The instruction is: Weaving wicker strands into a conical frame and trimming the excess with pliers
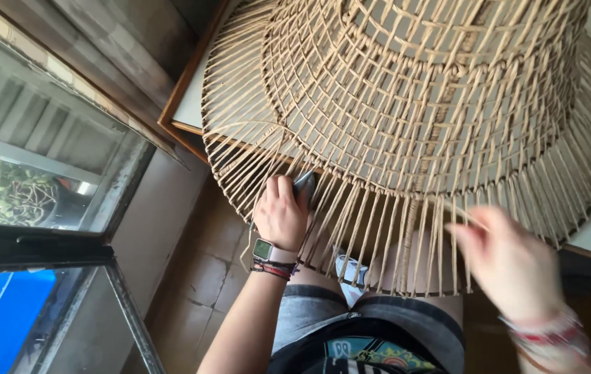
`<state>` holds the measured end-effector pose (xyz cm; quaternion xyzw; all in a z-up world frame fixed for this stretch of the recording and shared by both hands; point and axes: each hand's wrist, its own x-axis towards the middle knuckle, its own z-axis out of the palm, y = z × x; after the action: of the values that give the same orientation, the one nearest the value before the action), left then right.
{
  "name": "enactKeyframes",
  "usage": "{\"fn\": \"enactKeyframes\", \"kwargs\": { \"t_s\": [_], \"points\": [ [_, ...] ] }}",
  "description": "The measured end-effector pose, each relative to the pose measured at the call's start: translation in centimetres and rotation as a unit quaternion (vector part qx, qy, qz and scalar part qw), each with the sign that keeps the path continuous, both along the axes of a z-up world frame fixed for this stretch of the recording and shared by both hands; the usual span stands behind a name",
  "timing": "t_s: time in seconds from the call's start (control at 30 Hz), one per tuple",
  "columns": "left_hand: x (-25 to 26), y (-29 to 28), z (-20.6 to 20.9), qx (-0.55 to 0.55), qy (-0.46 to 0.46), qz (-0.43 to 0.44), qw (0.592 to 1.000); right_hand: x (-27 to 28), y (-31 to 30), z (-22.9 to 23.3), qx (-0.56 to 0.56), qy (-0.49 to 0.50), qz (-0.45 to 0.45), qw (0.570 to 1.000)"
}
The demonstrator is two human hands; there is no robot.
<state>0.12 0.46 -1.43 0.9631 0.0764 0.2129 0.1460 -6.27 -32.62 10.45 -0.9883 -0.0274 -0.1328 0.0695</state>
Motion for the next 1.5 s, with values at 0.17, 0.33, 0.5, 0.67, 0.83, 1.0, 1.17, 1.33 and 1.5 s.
{"fn": "enactKeyframes", "kwargs": {
  "t_s": [0.17,0.33,0.5,0.67,0.83,1.0,1.17,1.33,1.5],
  "points": [
    [-0.3,-0.1,0.0,0.012,-0.008,0.005,1.000,5.4,9.4,-1.0,0.002,0.043,0.103,0.994],
    [0.1,0.0,-0.3,0.030,-0.025,0.011,0.999,6.2,9.9,-3.7,0.020,-0.083,0.132,0.988],
    [0.0,0.4,0.8,-0.004,-0.023,-0.018,1.000,-3.1,-4.0,-1.2,-0.018,0.051,-0.036,0.998],
    [-0.3,0.2,0.8,-0.011,-0.006,-0.022,1.000,-3.0,-4.8,1.3,-0.038,0.062,0.032,0.997],
    [-0.6,0.1,1.1,-0.036,0.019,-0.004,0.999,4.0,7.8,-0.1,0.076,0.103,0.177,0.976],
    [0.1,0.2,0.5,-0.001,-0.056,-0.035,0.998,6.0,8.5,-1.3,0.089,-0.006,0.165,0.982],
    [-0.1,0.2,1.1,-0.011,-0.049,-0.037,0.998,-4.0,-4.4,0.2,0.045,0.098,-0.006,0.994],
    [-0.3,0.0,1.3,-0.041,-0.001,-0.016,0.999,-1.1,-0.6,2.1,-0.003,0.026,0.079,0.997],
    [-0.3,-0.1,0.3,0.017,-0.032,0.014,0.999,6.1,10.4,-3.9,0.033,-0.073,0.170,0.982]
  ]
}}
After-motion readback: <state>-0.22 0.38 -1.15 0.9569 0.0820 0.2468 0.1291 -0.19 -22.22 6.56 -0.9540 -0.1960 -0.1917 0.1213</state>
